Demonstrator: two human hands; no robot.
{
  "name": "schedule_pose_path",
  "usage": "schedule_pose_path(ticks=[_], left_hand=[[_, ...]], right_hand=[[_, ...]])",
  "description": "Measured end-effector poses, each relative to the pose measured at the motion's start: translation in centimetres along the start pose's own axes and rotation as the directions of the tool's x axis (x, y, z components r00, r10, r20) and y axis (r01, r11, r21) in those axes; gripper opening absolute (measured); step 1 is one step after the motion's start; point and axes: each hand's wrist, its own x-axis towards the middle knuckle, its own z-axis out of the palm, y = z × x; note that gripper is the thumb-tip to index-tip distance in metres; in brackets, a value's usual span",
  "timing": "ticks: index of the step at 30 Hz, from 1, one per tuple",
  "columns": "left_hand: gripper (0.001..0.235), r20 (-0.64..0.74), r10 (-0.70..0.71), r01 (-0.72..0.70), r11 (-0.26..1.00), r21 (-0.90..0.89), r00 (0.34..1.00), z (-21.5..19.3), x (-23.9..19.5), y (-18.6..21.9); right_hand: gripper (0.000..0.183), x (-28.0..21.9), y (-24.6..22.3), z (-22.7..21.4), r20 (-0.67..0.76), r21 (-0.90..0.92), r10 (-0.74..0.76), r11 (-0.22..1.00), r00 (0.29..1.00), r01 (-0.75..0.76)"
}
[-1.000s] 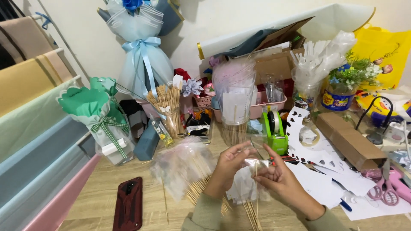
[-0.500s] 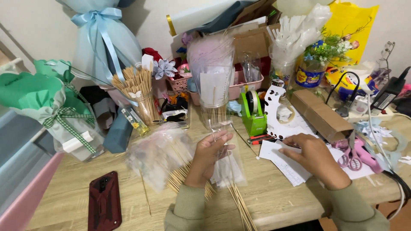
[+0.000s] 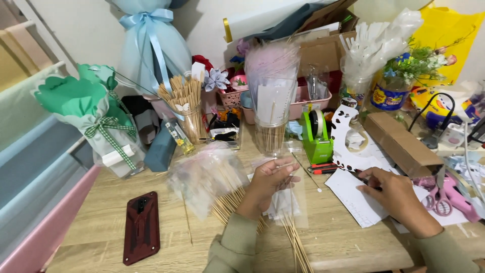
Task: The person places small white paper labels into clear plastic bags containing wooden skewers, then seals each bag and stacks them on the table. The process is repeated for multiple bags throughout the clip.
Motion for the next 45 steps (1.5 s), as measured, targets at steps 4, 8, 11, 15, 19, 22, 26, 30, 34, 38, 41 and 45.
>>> schedule_pose_path(ticks=[4,8,11,15,19,22,26,30,34,38,41,45], left_hand=[[0.045,0.024,-0.001,0.001,1.000,0.016,1.000,0.1,-0.2,0.2],[0.043,0.020,-0.012,0.012,0.999,0.037,1.000,0.5,-1.3,1.5],[0.044,0.040,0.010,-0.010,1.000,-0.003,0.999,0.2,-0.6,0.6],[0.046,0.043,0.013,-0.014,0.999,0.029,0.999,0.4,-0.9,0.9],[0.048,0.072,0.025,-0.028,0.999,0.039,0.997,0.7,-1.6,1.5],[0.051,0.119,0.079,-0.075,0.997,-0.032,0.990,-0.2,-0.4,-0.3],[0.047,0.157,0.145,-0.126,0.984,-0.123,0.977,-0.8,0.2,-1.2],[0.044,0.146,0.164,-0.149,0.983,-0.109,0.976,-0.9,0.1,-1.0],[0.032,0.160,0.175,-0.168,0.984,-0.059,0.971,-0.7,0.3,-1.4],[0.027,0.134,0.174,-0.175,0.985,-0.003,0.976,-0.6,0.1,-1.5],[0.031,0.128,0.181,-0.187,0.982,0.037,0.975,-0.4,0.0,-1.3],[0.036,0.126,0.166,-0.171,0.985,0.029,0.978,-0.8,0.5,-1.9]], right_hand=[[0.036,0.4,-0.5,-1.5,0.127,0.168,0.158,0.970,0.979,-0.178],[0.021,0.2,-2.0,-4.7,0.130,0.498,0.203,0.833,0.971,-0.240],[0.010,-0.1,-5.7,-7.9,0.096,0.770,0.292,0.584,0.952,-0.257],[0.009,3.4,-3.5,-4.5,-0.024,0.992,0.107,0.128,0.994,0.010],[0.022,4.2,-10.1,-5.8,-0.095,0.992,0.059,0.091,0.994,0.090],[0.032,4.9,-14.7,-6.0,-0.208,0.971,0.026,0.122,0.978,0.203],[0.020,4.9,-18.1,-6.8,-0.194,0.947,-0.024,0.255,0.981,0.194],[0.020,4.9,-17.1,-6.5,-0.191,0.935,-0.057,0.294,0.980,0.200],[0.017,5.7,-14.1,-4.7,-0.175,0.869,-0.171,0.437,0.970,0.234],[0.014,5.8,-14.5,-5.1,-0.134,0.825,-0.239,0.510,0.962,0.242],[0.017,5.8,-15.3,-5.6,-0.005,0.827,-0.296,0.536,0.955,0.171],[0.024,6.2,-16.4,-6.0,0.063,0.829,-0.324,0.543,0.944,0.131]])
